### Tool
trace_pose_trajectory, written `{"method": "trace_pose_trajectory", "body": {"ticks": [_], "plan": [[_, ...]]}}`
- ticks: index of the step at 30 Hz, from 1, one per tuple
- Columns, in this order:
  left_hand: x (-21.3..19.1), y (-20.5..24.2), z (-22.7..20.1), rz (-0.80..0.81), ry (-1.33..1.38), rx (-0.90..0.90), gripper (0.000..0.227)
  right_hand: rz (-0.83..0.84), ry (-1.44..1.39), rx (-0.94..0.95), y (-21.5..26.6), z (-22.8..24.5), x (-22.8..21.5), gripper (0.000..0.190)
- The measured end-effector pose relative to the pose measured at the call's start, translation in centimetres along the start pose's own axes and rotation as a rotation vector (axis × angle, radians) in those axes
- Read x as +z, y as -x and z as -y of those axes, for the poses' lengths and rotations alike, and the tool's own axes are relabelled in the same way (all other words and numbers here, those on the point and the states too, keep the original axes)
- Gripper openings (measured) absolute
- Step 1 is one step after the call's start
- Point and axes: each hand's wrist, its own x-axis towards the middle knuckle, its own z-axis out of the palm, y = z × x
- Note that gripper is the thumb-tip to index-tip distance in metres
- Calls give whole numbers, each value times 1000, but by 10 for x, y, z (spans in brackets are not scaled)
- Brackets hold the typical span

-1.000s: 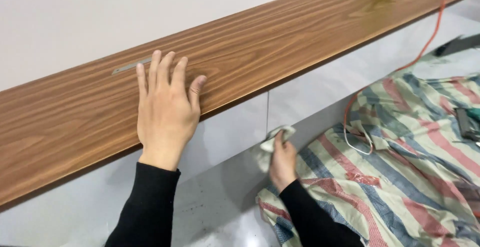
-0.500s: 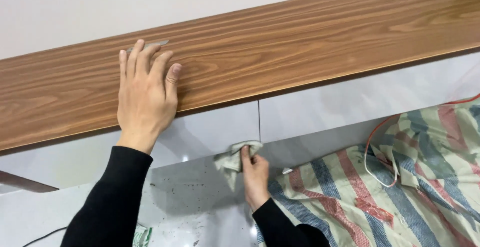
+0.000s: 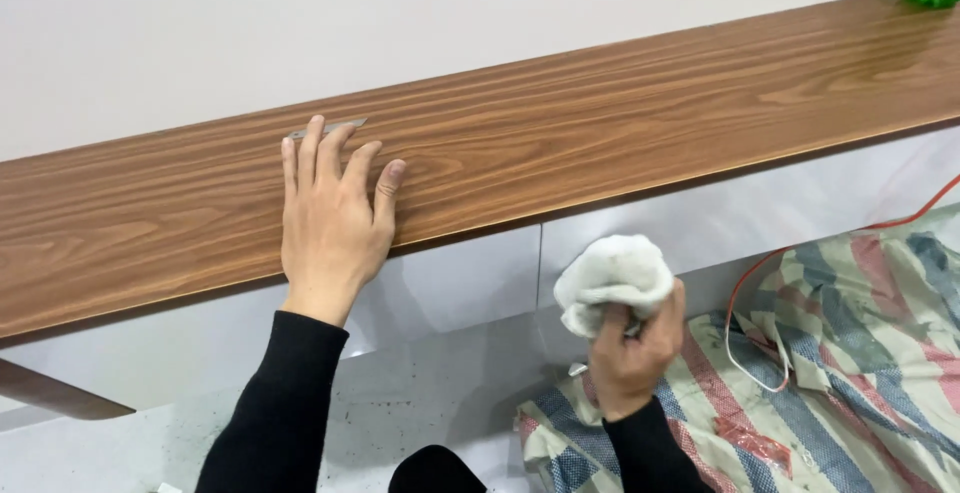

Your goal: Cleaning a wooden desk and its drawer by wiping surfaces with a cloth and using a scraper for corners.

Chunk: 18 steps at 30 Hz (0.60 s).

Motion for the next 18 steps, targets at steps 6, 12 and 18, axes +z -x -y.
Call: {"method": "trace_pose_trajectory", "body": {"ticks": [6, 12, 18], "plan": [[8, 4, 12, -58, -49, -86, 76, 148, 196, -217, 22, 21, 98, 103], [5, 5, 10, -7, -3, -131, 78, 211, 514, -373, -27, -21, 68, 117], [7, 4, 8, -35, -60, -113, 78, -38, 402, -6, -29, -7, 83, 100]]}}
